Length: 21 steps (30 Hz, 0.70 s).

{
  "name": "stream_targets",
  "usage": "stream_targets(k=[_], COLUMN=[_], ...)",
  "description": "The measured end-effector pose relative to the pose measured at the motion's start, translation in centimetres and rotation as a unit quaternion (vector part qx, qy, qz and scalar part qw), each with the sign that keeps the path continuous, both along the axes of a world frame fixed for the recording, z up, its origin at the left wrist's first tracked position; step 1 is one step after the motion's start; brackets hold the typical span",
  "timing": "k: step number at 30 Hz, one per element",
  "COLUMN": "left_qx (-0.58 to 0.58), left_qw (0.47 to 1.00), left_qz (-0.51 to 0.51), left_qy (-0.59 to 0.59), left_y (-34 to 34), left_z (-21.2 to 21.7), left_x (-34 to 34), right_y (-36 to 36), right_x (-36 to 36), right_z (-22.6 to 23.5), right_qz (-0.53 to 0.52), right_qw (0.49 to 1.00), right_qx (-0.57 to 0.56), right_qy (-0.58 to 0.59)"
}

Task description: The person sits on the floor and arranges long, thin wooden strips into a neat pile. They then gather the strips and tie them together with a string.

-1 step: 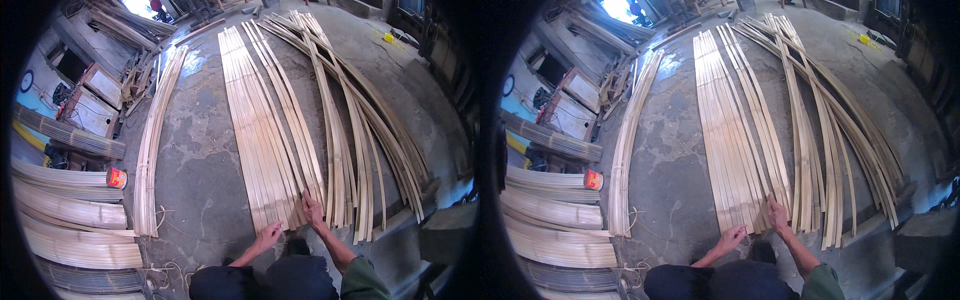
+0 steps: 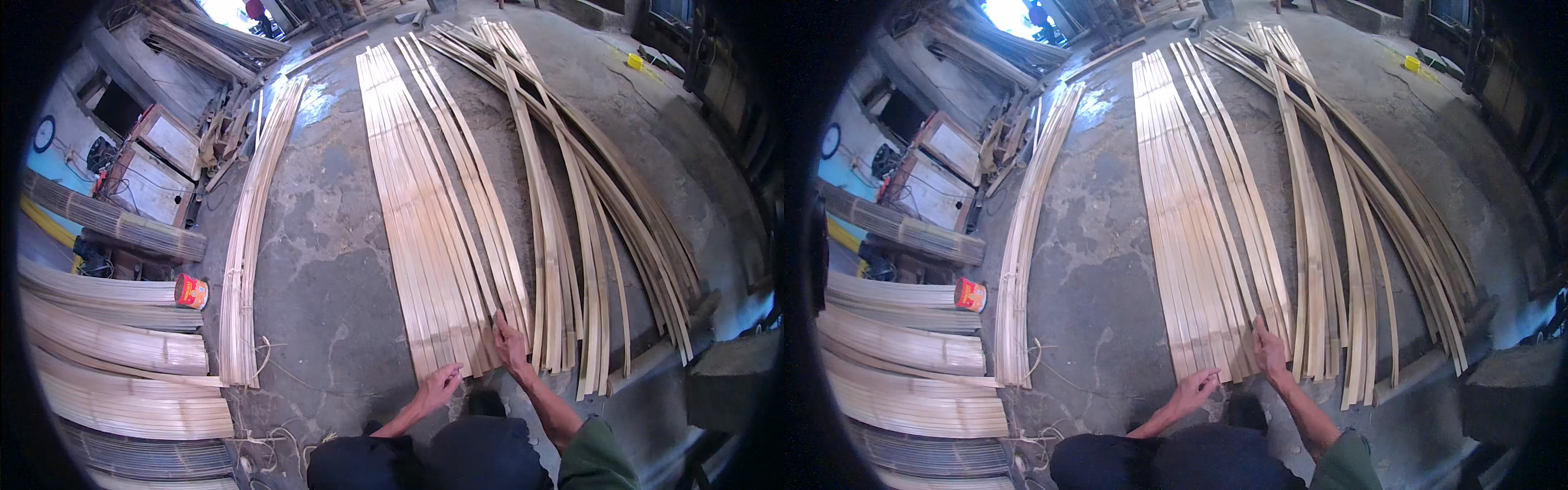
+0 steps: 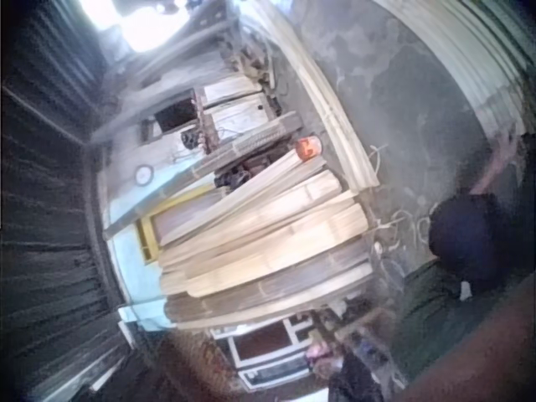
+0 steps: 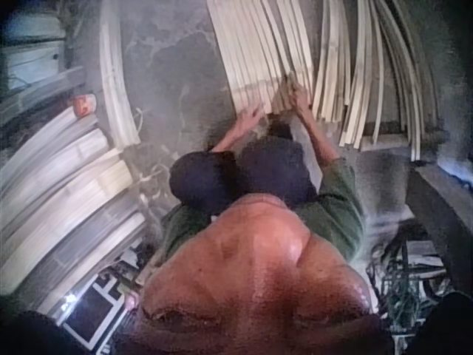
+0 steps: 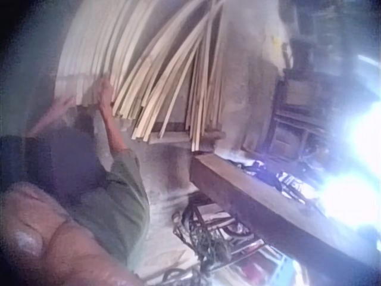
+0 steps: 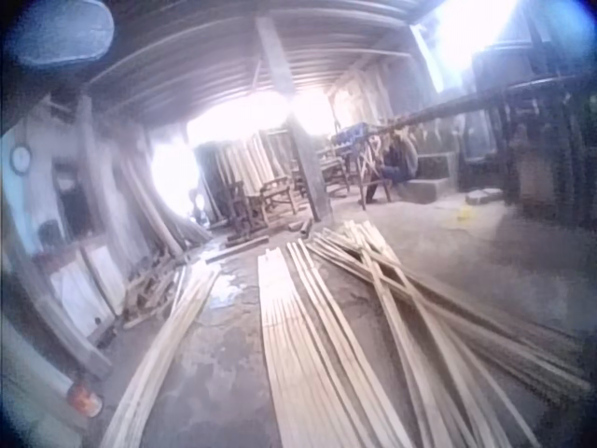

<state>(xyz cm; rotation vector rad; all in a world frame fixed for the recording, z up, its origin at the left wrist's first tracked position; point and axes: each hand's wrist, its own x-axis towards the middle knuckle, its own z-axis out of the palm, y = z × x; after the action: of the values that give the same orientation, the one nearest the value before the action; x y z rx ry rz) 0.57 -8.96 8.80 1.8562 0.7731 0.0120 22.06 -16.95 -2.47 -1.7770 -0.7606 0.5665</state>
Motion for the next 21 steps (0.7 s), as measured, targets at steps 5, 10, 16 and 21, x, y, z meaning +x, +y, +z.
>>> stream_targets(k=[5, 10, 16, 21], left_qx=[-0.046, -0.051, -0.044, 0.204], left_qw=[0.999, 0.997, 0.997, 0.971], left_qz=[0.003, -0.033, -0.030, -0.057], left_qy=[-0.004, -0.042, -0.059, -0.111], left_y=[-0.3, 0.2, 0.5, 2.8], left_z=[6.2, 5.1, 3.2, -1.0], left_x=[1.2, 2.2, 2.7, 4.3], right_y=[0.9, 0.1, 0.6, 0.6], right_x=[-0.7, 0.1, -0.8, -0.7], right_z=[4.1, 4.6, 6.1, 5.2], right_qz=[0.014, 0.020, -0.020, -0.019], right_qw=[0.999, 0.998, 0.996, 0.989], right_qx=[-0.030, -0.051, 0.009, -0.071], right_qy=[-0.019, -0.042, -0.089, -0.128])
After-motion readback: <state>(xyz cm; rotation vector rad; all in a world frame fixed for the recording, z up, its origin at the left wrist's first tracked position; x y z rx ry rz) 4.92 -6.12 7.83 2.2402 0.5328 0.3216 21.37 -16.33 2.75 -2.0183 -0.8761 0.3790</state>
